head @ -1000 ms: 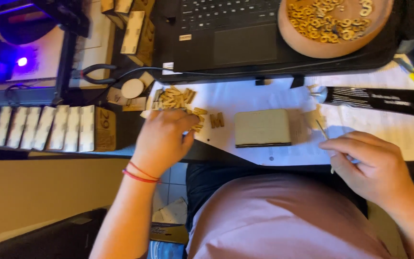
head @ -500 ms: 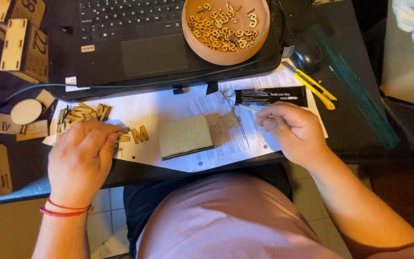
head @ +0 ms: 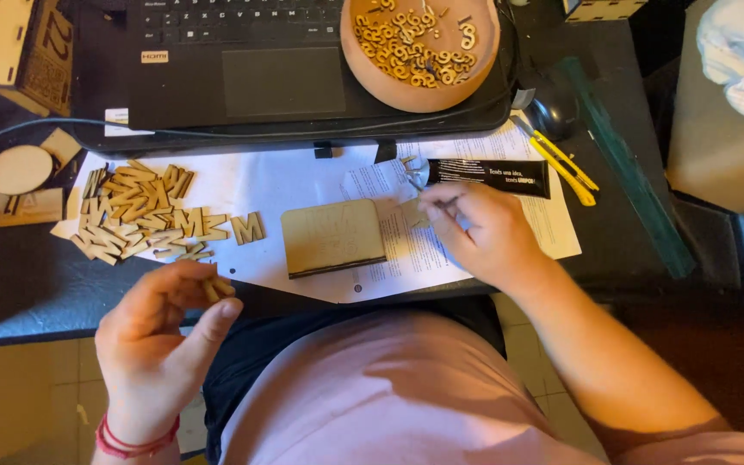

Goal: The person applies glue to small wooden letter pieces using a toothpick and attaches them to a rectangular wooden base. They handle multiple letter pieces, applying adhesive and pressing them onto the surface to form a design.

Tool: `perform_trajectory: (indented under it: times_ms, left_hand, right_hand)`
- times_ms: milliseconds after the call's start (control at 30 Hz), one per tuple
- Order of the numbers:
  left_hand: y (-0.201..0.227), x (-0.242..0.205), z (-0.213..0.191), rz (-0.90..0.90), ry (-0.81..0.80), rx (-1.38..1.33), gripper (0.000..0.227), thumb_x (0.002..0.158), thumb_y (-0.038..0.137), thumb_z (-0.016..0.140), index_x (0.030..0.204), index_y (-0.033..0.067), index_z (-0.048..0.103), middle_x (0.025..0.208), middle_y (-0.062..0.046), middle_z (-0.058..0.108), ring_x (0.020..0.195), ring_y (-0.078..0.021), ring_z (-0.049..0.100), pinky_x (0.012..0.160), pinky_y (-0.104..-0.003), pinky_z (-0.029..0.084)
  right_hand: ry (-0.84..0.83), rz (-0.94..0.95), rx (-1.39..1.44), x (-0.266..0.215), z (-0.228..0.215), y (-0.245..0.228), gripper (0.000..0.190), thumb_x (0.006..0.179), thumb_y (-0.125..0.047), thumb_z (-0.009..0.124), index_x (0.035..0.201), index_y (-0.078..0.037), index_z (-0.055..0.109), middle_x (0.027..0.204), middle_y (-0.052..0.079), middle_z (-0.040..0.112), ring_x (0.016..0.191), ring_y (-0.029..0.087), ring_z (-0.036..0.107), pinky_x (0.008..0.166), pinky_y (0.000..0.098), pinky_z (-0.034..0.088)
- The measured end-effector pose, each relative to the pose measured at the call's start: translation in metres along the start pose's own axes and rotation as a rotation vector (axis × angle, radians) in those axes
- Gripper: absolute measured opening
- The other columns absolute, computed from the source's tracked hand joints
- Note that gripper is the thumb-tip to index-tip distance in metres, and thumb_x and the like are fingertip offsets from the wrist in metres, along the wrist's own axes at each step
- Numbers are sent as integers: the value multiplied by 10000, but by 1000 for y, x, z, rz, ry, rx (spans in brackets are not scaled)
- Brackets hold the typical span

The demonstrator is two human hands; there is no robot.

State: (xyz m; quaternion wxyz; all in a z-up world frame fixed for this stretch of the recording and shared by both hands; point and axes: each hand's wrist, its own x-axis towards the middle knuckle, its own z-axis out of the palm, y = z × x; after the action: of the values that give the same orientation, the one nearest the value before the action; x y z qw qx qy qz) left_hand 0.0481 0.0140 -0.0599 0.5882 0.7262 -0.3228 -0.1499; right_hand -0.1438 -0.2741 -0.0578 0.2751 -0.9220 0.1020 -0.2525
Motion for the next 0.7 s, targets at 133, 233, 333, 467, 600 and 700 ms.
perform_trajectory:
  times_ms: [133, 233, 333, 467, 600, 700]
  left_hand:
    - [1, -3, 2, -16, 7, 7, 336, 784, -38, 774, 1088, -33, 631, 950, -128, 683, 785, -139, 667, 798, -231, 581]
    - [6, -2, 5, 26, -18, 8, 243, 830, -46, 735, 1055, -34, 643, 918, -118, 648, 781, -136, 637, 815, -231, 585]
    - [5, -4, 5, -5, -60, 47, 232, 856, -8, 715, 1075, 22, 647, 960, -75, 704, 766, -101, 664, 808, -212, 552]
    - [-2, -11, 3, -26, -56, -91, 355, 826, -52, 715, 1124, 21, 536, 964, -117, 703, 815, -131, 689, 830, -221, 584]
    - [4, -12, -2, -55, -43, 48, 262, 827, 0, 737, 1047, 45, 601, 933, -68, 738, 758, -99, 704, 750, -195, 570]
    - [3, -13, -3, 4, -34, 185, 282, 823, 28, 757, 1080, 78, 653, 925, -39, 764, 755, -74, 728, 767, -195, 561]
  right_hand:
    - [17, 130, 34, -12, 10, -1, 130, 957, -43, 594, 1054, -28, 679, 1033, 73, 741, 777, 148, 686, 745, 269, 538]
    - [60, 203, 55, -9, 12, -5, 113, 952, -26, 571, 1048, -24, 631, 932, 76, 750, 856, 161, 742, 780, 265, 583]
    - [66, 203, -56, -5, 15, -2, 123, 963, -76, 598, 1068, -25, 638, 905, 49, 751, 712, 129, 683, 640, 262, 516]
    - [18, 235, -78, 0, 15, -5, 146, 957, -78, 572, 1074, -41, 651, 926, 48, 738, 754, 173, 682, 677, 302, 512]
    - [9, 234, -78, 5, 15, -8, 150, 960, -41, 541, 1060, -34, 652, 964, 69, 732, 856, 205, 701, 745, 314, 527]
    - [15, 195, -89, 6, 14, -11, 160, 941, 9, 567, 1068, 2, 663, 958, 118, 725, 870, 231, 700, 766, 328, 554]
